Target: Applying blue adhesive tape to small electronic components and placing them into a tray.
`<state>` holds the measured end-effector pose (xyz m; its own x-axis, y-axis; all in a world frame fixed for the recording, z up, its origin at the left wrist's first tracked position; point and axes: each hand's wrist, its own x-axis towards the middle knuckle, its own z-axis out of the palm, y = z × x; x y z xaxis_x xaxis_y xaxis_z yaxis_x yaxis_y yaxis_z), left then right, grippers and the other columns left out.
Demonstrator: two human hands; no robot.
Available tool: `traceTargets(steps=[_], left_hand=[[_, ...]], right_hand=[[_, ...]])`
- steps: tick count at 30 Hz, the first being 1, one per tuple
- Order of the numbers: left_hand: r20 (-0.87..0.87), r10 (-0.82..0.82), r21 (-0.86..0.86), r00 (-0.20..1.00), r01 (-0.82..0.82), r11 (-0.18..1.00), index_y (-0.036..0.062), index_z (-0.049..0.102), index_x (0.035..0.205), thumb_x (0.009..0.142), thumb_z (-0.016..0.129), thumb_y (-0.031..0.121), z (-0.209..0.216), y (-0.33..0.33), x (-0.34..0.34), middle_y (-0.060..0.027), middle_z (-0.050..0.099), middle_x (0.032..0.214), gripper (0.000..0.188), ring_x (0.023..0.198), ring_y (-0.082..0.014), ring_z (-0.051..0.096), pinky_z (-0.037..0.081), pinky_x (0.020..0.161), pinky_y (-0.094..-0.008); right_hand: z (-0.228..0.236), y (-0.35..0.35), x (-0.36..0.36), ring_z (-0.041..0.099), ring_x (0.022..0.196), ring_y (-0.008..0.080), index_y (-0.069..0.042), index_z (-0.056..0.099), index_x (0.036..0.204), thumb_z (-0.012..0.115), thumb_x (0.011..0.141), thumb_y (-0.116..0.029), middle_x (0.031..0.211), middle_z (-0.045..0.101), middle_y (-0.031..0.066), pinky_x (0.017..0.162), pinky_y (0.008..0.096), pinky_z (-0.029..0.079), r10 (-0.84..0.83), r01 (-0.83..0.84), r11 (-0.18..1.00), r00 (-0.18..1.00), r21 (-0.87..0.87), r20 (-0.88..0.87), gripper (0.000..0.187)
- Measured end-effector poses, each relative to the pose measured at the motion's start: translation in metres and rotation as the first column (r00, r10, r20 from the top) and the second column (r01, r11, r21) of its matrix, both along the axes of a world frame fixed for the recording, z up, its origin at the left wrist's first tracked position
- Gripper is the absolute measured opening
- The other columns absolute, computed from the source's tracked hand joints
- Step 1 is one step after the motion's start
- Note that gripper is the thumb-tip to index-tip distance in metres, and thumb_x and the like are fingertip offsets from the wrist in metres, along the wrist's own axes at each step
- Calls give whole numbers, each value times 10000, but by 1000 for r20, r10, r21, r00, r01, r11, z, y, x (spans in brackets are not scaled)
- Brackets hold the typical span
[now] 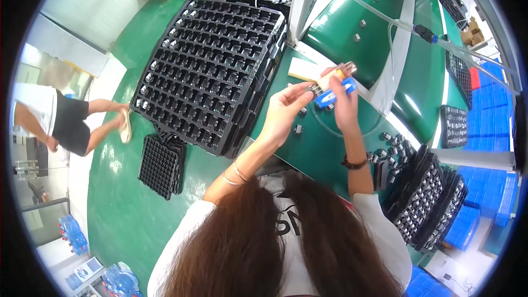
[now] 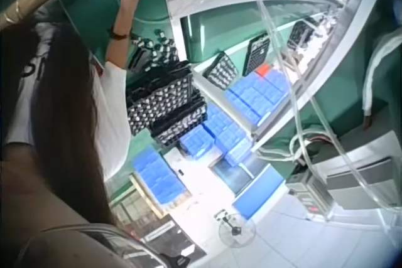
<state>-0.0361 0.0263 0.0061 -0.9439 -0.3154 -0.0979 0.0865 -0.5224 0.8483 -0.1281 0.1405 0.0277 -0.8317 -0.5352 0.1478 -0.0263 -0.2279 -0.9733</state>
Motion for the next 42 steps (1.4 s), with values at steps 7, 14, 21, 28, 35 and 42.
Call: traceTargets(steps=[7, 14, 21, 28, 35, 42], left_hand=[[27, 4, -17, 1000, -3, 1000, -41, 572, 1126, 836, 625, 75, -4, 0, 12, -70, 631, 1025, 317, 920, -83, 567, 423, 860, -231], [23, 23, 13, 999, -23, 1000, -24, 607, 1083, 797, 667, 55, -9, 0, 23, -63, 654, 918, 303, 825, -84, 591, 460, 771, -220], [78, 23, 47, 997, -27, 999, -31, 602, 1087, 794, 675, 66, -12, -3, 30, -81, 654, 941, 316, 838, -98, 596, 463, 785, -228], [82, 43, 138, 996, -54, 989, -41, 598, 1085, 797, 674, 67, -21, 4, 33, -78, 651, 950, 317, 846, -98, 593, 460, 790, -230], [90, 18, 86, 996, -26, 996, -33, 588, 1098, 797, 677, 78, -20, 3, 35, -70, 646, 955, 333, 854, -89, 585, 457, 803, -229], [77, 33, 77, 997, -39, 996, -22, 582, 1113, 795, 669, 49, -28, 2, 36, -85, 638, 982, 338, 874, -103, 585, 462, 805, -232]], right_hand=[[-11, 2, 17, 491, 770, 59, -21, 539, 994, 481, 891, -150, 881, 544, 7, 666, 211, 398, -17, 18, 999, 999, -31, 28, 175], [-23, 4, 31, 519, 794, 69, -24, 523, 1022, 486, 885, -127, 892, 548, 19, 674, 219, 425, 16, -13, 998, 999, -64, 49, 175], [-31, 1, 39, 521, 779, 60, -20, 543, 1012, 527, 874, -112, 899, 575, 18, 674, 211, 425, 10, 5, 994, 991, -112, 136, 167], [-32, 1, 44, 534, 780, 53, -38, 511, 1049, 510, 890, -136, 912, 567, 15, 635, 189, 432, 30, 24, 984, 954, -175, 299, 186], [-40, 2, 46, 532, 771, 52, -43, 520, 1034, 511, 889, -139, 892, 570, 20, 627, 189, 429, 19, 7, 993, 975, -117, 221, 175], [-44, -1, 43, 543, 777, 68, -32, 539, 1013, 513, 874, -121, 894, 579, 21, 655, 202, 439, 48, -27, 992, 985, -124, 169, 168]])
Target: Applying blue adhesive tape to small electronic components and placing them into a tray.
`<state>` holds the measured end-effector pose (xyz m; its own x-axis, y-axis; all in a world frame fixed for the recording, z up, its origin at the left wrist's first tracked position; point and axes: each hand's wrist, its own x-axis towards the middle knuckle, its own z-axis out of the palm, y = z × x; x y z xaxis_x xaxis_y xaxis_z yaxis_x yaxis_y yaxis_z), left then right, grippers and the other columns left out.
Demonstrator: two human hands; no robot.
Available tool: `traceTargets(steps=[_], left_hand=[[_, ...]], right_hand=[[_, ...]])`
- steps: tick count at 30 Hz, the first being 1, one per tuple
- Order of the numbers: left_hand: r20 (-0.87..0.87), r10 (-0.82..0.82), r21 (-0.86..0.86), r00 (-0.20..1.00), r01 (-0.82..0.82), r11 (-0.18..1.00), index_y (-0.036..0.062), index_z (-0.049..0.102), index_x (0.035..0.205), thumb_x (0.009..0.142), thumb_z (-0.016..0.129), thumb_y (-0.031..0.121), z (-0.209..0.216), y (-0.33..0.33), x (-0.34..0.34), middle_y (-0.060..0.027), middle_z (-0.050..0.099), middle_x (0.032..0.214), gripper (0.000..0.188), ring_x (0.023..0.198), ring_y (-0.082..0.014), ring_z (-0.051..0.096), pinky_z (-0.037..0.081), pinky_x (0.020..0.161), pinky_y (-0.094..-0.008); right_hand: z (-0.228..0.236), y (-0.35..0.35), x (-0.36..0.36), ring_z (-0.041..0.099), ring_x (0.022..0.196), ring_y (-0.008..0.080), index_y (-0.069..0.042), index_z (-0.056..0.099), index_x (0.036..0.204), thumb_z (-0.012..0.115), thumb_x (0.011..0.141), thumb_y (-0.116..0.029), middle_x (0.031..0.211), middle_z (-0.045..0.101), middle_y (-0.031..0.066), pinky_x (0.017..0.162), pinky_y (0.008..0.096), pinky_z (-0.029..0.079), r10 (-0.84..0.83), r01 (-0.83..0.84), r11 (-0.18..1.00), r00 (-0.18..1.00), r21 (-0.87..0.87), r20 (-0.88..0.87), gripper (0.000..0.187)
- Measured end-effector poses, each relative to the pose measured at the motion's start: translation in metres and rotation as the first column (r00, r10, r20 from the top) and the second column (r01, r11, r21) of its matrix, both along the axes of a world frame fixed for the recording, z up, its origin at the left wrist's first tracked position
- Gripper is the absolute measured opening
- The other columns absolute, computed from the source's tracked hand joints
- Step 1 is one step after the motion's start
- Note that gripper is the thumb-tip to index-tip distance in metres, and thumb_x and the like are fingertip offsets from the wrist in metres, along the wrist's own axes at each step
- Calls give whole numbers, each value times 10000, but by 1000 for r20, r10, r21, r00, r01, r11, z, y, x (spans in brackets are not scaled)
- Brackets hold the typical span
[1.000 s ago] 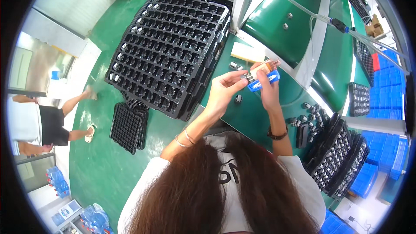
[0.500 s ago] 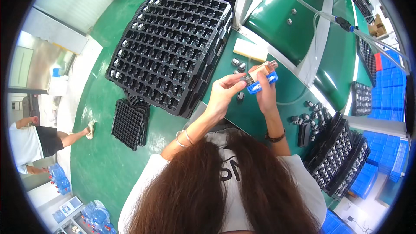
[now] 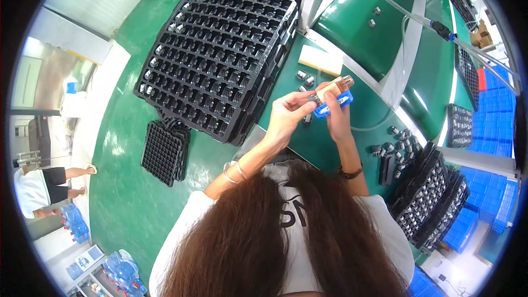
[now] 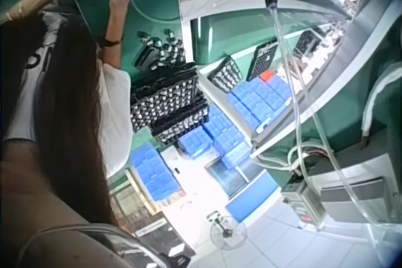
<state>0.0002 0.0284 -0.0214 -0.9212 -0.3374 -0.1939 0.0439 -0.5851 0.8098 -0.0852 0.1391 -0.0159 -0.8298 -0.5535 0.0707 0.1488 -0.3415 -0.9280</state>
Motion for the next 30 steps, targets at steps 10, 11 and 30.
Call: traceTargets(steps=[10, 11, 30], left_hand=[[-35, 257, -534, 966, -236, 812, 27, 592, 1093, 862, 595, 134, 61, -119, -22, -38, 640, 987, 254, 871, -89, 578, 451, 737, -220], [-74, 302, -610, 950, -283, 740, 35, 604, 1072, 863, 595, 134, 59, -145, -29, -31, 640, 975, 232, 867, -87, 578, 455, 753, -229], [179, 458, -953, 871, 269, -139, 51, 684, 867, 695, 737, 210, 36, -344, -16, -97, 675, 818, 240, 774, -209, 653, 491, 710, -309]], right_hand=[[-28, -21, -100, 625, 777, 219, 43, 580, 1030, 653, 807, -230, 862, 643, 148, 703, 308, 465, -11, 473, 718, 742, 511, -671, 361], [-36, -21, -103, 629, 886, 208, 53, 564, 1097, 658, 805, -224, 957, 641, 162, 791, 295, 462, -24, 506, 693, 728, 514, -685, 413], [-34, 41, -78, 312, 562, 54, -72, 451, 1033, 789, 672, -135, 712, 372, -15, 485, 211, 267, -142, 487, 738, 789, 467, -597, 499]])
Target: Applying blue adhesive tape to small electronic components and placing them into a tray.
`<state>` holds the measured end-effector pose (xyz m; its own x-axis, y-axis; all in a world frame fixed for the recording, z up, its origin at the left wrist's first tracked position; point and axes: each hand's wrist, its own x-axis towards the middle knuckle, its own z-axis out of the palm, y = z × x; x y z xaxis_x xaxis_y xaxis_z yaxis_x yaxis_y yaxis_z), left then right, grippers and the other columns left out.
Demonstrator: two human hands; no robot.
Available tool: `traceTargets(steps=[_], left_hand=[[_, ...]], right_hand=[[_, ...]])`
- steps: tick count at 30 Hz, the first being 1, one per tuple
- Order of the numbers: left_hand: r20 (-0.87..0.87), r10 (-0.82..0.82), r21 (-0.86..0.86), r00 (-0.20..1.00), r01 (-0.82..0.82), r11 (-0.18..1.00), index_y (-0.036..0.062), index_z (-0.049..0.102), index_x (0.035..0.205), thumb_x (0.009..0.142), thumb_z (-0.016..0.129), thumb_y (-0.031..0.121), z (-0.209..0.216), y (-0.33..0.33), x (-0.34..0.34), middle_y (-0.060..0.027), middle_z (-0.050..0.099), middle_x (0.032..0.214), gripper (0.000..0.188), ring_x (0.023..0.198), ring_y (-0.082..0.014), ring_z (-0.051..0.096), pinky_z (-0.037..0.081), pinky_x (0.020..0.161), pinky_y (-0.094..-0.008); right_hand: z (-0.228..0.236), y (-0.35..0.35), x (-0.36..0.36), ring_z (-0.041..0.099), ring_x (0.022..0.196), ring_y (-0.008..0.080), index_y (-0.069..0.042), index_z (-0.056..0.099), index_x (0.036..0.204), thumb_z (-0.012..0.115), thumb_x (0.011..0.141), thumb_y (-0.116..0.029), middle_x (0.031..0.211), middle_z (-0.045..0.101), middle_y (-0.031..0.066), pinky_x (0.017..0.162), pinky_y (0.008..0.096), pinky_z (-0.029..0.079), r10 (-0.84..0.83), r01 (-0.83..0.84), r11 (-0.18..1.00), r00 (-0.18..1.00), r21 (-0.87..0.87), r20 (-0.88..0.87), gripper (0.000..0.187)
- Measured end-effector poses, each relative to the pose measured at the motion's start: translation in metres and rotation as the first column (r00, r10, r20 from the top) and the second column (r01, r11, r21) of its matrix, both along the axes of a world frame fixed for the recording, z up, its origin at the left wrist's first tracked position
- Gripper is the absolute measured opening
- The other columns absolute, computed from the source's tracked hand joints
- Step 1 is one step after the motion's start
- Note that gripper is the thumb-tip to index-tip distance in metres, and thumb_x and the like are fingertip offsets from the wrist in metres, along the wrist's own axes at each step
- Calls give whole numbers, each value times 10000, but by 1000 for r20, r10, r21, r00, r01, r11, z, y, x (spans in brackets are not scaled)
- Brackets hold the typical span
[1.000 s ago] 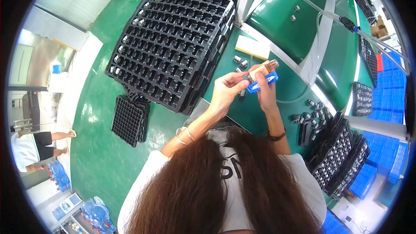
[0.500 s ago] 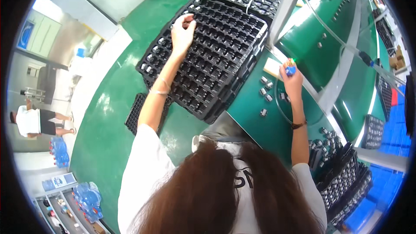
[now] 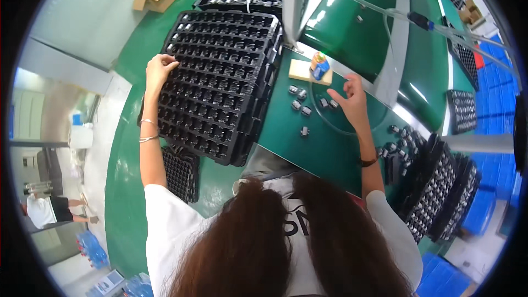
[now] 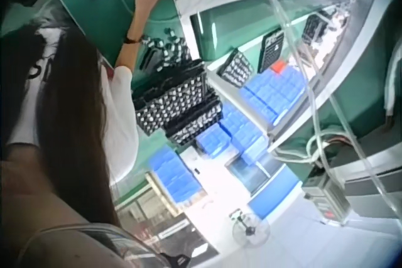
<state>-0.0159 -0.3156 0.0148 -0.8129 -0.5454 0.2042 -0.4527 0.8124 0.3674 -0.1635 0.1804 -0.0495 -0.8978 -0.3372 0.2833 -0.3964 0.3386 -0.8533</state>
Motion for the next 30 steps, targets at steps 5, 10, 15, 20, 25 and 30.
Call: traceTargets(steps=[5, 10, 15, 20, 25, 30], left_hand=[[-60, 75, 6, 995, -74, 997, 54, 687, 868, 715, 729, 209, -7, 0, -1, -99, 680, 809, 222, 760, -210, 662, 495, 714, -301], [9, 189, -60, 982, -188, 980, 74, 697, 861, 722, 718, 269, 4, 3, 0, -88, 684, 825, 239, 762, -212, 661, 498, 704, -323], [36, 127, 46, 991, -129, 991, 79, 708, 815, 678, 736, 251, 1, -5, -8, -93, 683, 784, 222, 740, -210, 661, 498, 695, -318], [-20, 108, 172, 994, -103, 980, 78, 702, 826, 693, 713, 228, -4, -5, -8, -96, 684, 795, 200, 736, -198, 661, 502, 710, -303], [-51, 122, 31, 991, -120, 992, 66, 687, 832, 715, 690, 190, 4, 5, -7, -94, 676, 776, 170, 734, -199, 658, 495, 691, -299], [-303, 104, 193, 947, -46, 980, -9, 598, 836, 810, 625, 128, 1, -7, -3, -131, 665, 961, 142, 821, -169, 639, 490, 757, -290]], right_hand=[[10, -9, -2, 366, 590, 111, -59, 462, 1047, 796, 659, -252, 747, 438, 24, 523, 252, 347, 62, -70, 995, 992, 67, 114, 548], [6, -39, -15, 464, 707, 165, -49, 457, 1083, 801, 648, -260, 894, 497, 66, 638, 292, 421, 44, -41, 998, 997, 40, -69, 594], [-11, -62, -29, 570, 786, 173, -8, 510, 1050, 743, 727, -220, 879, 579, 112, 712, 307, 451, 52, -39, 995, 990, 97, -132, 452], [-3, -60, -43, 607, 781, 206, 17, 555, 968, 683, 783, -226, 883, 624, 117, 692, 309, 462, 90, -84, 994, 990, -64, 105, 331], [-12, -51, -121, 600, 842, 167, 34, 510, 1138, 703, 766, -266, 931, 637, 130, 759, 283, 456, -102, 97, 992, 993, -77, -58, 516], [-17, -39, -200, 616, 806, 334, -33, 559, 1055, 656, 776, -310, 858, 636, 165, 720, 367, 467, -254, 254, 967, 944, -28, -208, 405]])
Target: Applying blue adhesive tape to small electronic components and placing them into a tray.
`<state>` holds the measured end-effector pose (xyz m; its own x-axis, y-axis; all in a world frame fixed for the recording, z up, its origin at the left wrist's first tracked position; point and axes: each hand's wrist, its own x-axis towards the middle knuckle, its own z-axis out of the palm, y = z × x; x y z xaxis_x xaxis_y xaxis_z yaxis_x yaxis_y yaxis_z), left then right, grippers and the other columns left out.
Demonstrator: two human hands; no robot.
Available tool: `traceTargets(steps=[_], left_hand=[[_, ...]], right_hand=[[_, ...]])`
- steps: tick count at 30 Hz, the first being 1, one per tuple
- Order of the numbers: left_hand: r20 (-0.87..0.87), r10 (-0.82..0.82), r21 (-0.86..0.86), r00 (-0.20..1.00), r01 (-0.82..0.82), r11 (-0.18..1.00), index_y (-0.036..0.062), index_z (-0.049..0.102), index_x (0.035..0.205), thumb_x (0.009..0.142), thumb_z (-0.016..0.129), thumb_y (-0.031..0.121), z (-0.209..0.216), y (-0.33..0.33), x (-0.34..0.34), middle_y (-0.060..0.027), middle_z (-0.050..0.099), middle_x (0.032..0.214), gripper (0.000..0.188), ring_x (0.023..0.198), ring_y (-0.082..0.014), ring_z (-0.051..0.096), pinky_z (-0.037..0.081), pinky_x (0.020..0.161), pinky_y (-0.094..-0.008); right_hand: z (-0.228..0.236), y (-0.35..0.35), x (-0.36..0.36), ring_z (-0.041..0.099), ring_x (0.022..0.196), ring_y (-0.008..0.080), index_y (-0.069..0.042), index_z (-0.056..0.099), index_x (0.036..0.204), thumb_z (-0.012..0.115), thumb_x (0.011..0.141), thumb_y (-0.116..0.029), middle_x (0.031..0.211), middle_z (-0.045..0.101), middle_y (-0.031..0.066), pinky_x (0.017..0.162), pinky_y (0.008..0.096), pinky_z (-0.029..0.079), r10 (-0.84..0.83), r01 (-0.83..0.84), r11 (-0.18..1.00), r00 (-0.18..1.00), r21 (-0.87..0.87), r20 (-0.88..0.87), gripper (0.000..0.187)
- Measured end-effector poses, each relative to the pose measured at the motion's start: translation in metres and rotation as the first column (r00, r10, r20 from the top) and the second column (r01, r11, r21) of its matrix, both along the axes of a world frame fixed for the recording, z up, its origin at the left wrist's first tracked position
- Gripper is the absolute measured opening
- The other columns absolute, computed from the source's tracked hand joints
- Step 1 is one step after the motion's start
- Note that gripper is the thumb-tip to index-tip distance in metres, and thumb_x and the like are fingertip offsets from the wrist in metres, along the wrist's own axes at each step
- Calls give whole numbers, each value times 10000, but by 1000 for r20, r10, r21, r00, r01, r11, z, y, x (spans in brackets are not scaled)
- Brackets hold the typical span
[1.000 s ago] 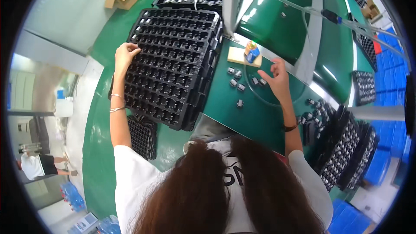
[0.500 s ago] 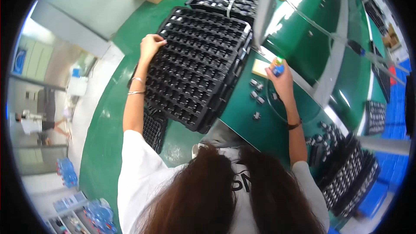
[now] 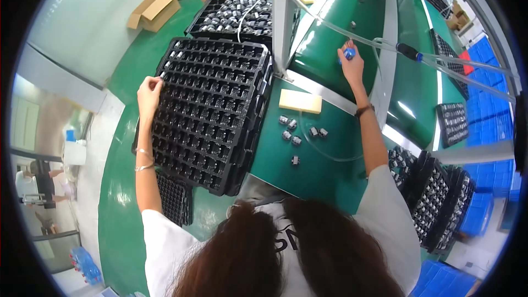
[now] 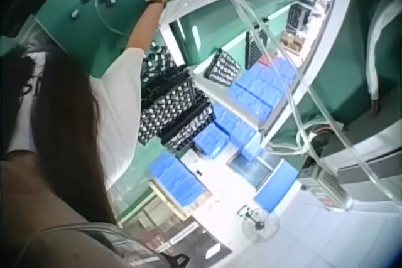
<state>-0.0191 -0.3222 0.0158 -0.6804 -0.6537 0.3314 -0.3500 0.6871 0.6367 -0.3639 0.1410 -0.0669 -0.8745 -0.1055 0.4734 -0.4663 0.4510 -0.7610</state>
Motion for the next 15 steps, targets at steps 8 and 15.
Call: traceTargets(steps=[8, 15], left_hand=[[-454, 38, 875, 890, 437, 209, -33, 497, 1029, 958, 428, 192, 40, 151, 29, -195, 565, 1058, 245, 872, -169, 573, 501, 821, -244], [-548, -72, 837, 833, 546, -43, -26, 444, 1259, 914, 528, 159, 27, 298, 12, -49, 547, 1092, 401, 944, -112, 533, 432, 889, -252]], right_hand=[[-29, 15, -35, 619, 868, 356, -76, 561, 1089, 656, 762, -387, 874, 648, 180, 756, 387, 481, -112, 106, 979, 993, 173, 27, 461], [-3, 21, 2, 569, 805, 292, -32, 572, 990, 650, 801, -268, 935, 591, 139, 716, 366, 451, -142, 192, 965, 956, 181, -255, 313]])
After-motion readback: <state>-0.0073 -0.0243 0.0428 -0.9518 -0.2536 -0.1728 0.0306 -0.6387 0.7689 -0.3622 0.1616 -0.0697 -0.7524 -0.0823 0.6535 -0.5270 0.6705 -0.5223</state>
